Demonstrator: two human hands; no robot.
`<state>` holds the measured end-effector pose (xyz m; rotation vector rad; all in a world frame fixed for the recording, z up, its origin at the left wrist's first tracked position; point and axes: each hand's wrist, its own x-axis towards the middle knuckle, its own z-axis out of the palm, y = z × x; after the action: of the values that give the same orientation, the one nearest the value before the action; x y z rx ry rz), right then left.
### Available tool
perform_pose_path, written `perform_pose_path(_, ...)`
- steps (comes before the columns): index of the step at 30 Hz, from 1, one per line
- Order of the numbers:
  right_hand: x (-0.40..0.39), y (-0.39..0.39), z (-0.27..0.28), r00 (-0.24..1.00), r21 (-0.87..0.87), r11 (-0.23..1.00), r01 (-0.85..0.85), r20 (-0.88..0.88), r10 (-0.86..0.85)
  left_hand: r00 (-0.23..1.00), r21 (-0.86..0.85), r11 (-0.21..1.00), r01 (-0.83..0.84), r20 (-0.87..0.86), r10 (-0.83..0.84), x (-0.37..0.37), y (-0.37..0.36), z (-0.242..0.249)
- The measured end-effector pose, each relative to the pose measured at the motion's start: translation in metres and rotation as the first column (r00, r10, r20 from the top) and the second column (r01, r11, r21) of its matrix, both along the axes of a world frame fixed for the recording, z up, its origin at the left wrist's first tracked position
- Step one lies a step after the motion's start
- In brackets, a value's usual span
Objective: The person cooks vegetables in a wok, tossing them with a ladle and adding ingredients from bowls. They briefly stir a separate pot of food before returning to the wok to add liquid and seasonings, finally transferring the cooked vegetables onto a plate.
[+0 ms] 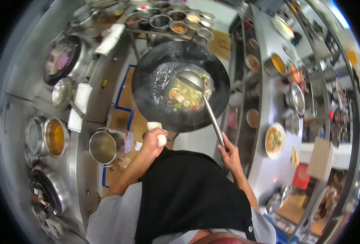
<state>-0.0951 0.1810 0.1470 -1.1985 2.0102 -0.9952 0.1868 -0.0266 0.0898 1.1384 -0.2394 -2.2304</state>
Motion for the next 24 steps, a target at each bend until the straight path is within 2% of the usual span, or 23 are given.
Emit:
perform_pose_path(1, 0.013, -0.018, 0.014, 1.0, 0.092, 0.996, -0.001, 0.021, -0.001, 1.0, -0.014, 1.0, -0.013, -0.018, 0.013, 0.022, -0.024, 0.003)
perform_pose_path(3, 0.039, -0.061, -0.007, 0.99, -0.071, 0.997, 0.002, 0.138, 0.007, 1.0, 0.004, 1.0, 0.003, -0.019, -0.003, 0.066, -0.058, 0.013)
perform_pose_path(4, 0.049, -0.085, -0.017, 0.982, -0.093, 0.996, -0.002, 0.185, 0.019, 0.999, 0.013, 0.999, -0.046, -0.02, 0.046, 0.079, -0.074, 0.02)
perform_pose_path(7, 0.084, -0.186, -0.018, 0.95, -0.011, 0.993, -0.114, 0.29, 0.112, 0.984, -0.009, 0.985, -0.174, 0.019, 0.175, 0.115, -0.114, 0.056)
perform_pose_path(8, 0.097, -0.217, 0.003, 0.945, 0.018, 0.984, -0.176, 0.282, 0.164, 0.975, -0.045, 0.976, -0.212, 0.059, 0.215, 0.128, -0.127, 0.057)
perform_pose_path(9, 0.112, -0.248, 0.017, 0.866, -0.012, 0.979, -0.204, 0.464, 0.186, 0.962, -0.083, 0.965, -0.247, 0.1, 0.255, 0.141, -0.144, 0.059)
perform_pose_path(11, 0.138, -0.293, 0.041, 0.607, -0.04, 0.964, -0.262, 0.77, 0.197, 0.948, -0.129, 0.942, -0.309, 0.045, 0.317, 0.176, -0.174, 0.058)
perform_pose_path(14, 0.149, -0.364, 0.077, 0.288, -0.156, 0.952, -0.264, 0.929, 0.232, 0.912, -0.182, 0.898, -0.4, 0.017, 0.41, 0.209, -0.22, 0.069)
perform_pose_path(15, 0.146, -0.385, 0.094, 0.229, -0.164, 0.952, -0.257, 0.947, 0.225, 0.895, -0.194, 0.88, -0.434, 0.021, 0.446, 0.219, -0.233, 0.07)
perform_pose_path(16, 0.134, -0.41, 0.092, 0.071, -0.206, 0.943, -0.26, 0.97, 0.232, 0.878, -0.203, 0.863, -0.463, 0.029, 0.478, 0.23, -0.247, 0.072)
perform_pose_path(18, 0.118, -0.454, 0.098, -0.088, -0.192, 0.962, -0.192, 0.98, 0.178, 0.853, -0.2, 0.838, -0.508, 0.02, 0.522, 0.253, -0.272, 0.071)
perform_pose_path(20, 0.096, -0.5, 0.098, -0.113, -0.191, 0.973, -0.134, 0.978, 0.176, 0.803, -0.186, 0.795, -0.577, 0.048, 0.594, 0.27, -0.295, 0.07)
perform_pose_path(24, 0.047, -0.602, 0.089, -0.043, -0.179, 0.983, -0.053, 0.983, 0.176, 0.702, -0.163, 0.698, -0.697, 0.039, 0.711, 0.29, -0.35, 0.075)
